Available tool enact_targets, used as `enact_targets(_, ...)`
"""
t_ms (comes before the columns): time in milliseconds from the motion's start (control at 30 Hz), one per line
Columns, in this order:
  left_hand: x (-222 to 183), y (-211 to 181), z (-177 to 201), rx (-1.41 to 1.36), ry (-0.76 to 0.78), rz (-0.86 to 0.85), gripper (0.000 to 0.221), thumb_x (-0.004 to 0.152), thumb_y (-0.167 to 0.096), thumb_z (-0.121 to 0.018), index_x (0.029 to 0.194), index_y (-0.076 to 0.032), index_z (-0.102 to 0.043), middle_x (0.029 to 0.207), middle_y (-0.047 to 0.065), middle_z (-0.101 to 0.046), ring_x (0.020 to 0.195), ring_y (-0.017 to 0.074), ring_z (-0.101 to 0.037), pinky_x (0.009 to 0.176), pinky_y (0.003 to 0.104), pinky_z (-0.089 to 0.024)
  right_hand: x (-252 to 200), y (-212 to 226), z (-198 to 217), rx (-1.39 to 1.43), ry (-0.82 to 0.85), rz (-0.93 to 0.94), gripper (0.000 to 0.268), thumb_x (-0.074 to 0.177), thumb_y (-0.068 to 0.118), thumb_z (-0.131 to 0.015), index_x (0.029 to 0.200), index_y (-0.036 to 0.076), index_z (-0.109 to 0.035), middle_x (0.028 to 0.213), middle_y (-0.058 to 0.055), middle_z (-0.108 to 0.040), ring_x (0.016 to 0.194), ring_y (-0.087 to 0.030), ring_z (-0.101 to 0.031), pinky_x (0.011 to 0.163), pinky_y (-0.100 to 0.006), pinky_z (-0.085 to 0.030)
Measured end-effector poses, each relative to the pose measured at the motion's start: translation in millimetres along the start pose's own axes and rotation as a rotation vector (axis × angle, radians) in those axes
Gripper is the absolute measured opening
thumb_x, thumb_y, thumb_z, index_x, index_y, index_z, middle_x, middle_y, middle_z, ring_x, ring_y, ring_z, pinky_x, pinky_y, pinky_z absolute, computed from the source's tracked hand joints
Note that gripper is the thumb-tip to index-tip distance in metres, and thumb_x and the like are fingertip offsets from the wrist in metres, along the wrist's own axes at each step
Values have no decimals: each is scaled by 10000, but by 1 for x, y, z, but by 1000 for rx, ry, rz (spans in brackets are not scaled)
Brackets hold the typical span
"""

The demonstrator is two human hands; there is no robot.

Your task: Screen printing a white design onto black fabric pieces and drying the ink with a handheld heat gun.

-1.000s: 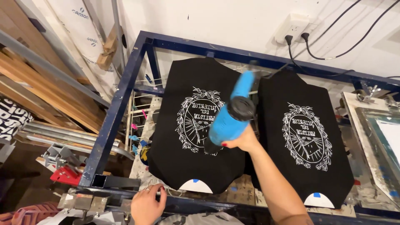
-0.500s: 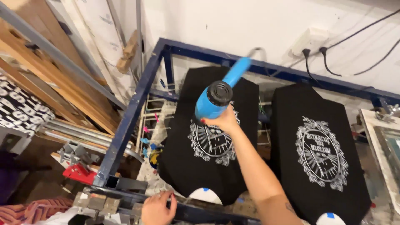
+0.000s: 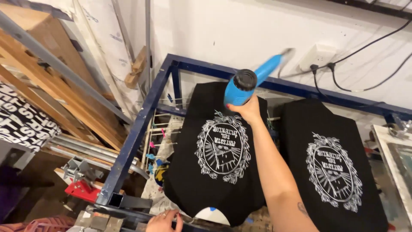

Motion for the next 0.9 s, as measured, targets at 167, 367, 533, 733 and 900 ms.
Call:
enact_targets(167, 0, -4, 2, 38, 42, -12, 240, 869, -449, -577, 905, -365, -799, 764, -141, -759, 697, 161, -718, 681, 347, -576, -22, 0, 32, 5, 152, 45, 757, 580, 255, -962, 1249, 82, -650, 1189, -116, -748, 1092, -251, -717, 972, -426, -594)
enact_targets(367, -2, -5, -1, 56, 116, -17, 256, 899, -462, -533, 910, -371, -772, 741, -125, -724, 698, 177, -709, 697, 350, -566, -67, -6, 88, -113, 76, -10, 825, 536, 193, -976, 1261, 92, -597, 1196, -102, -721, 1104, -218, -678, 956, -396, -566)
enact_targets(533, -2, -4, -3, 32, 33, -101, 234, 879, -441, -575, 916, -333, -779, 649, -61, -699, 604, 231, -689, 618, 389, -560, -110, -16, 88, -92, 270, -106, 845, 538, 287, -955, 1295, 59, -658, 1224, -126, -749, 1116, -259, -719, 977, -439, -595)
enact_targets(733, -5, -13, 5, 21, -14, -170, 243, 880, -415, -574, 942, -326, -791, 781, -84, -774, 705, 220, -735, 681, 385, -577, -122, 10, 43, 39, 281, 32, 727, 553, 210, -988, 1202, 65, -695, 1168, -116, -759, 1082, -246, -717, 966, -430, -606)
enact_targets(900, -6, -19, 7, -1, 7, -260, 286, 909, -436, -572, 927, -266, -801, 752, -49, -767, 667, 225, -723, 641, 396, -576, -116, 52, 2, 84, -44, 226, 888, 609, 175, -982, 1360, 127, -512, 1276, -107, -660, 1201, -267, -639, 1028, -449, -537)
Point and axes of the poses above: each hand's wrist, its own x-axis towards the middle knuckle, its own z-axis out of the back of the hand, y = z × x, the point moved 10 cm from there along x, towards the middle knuckle
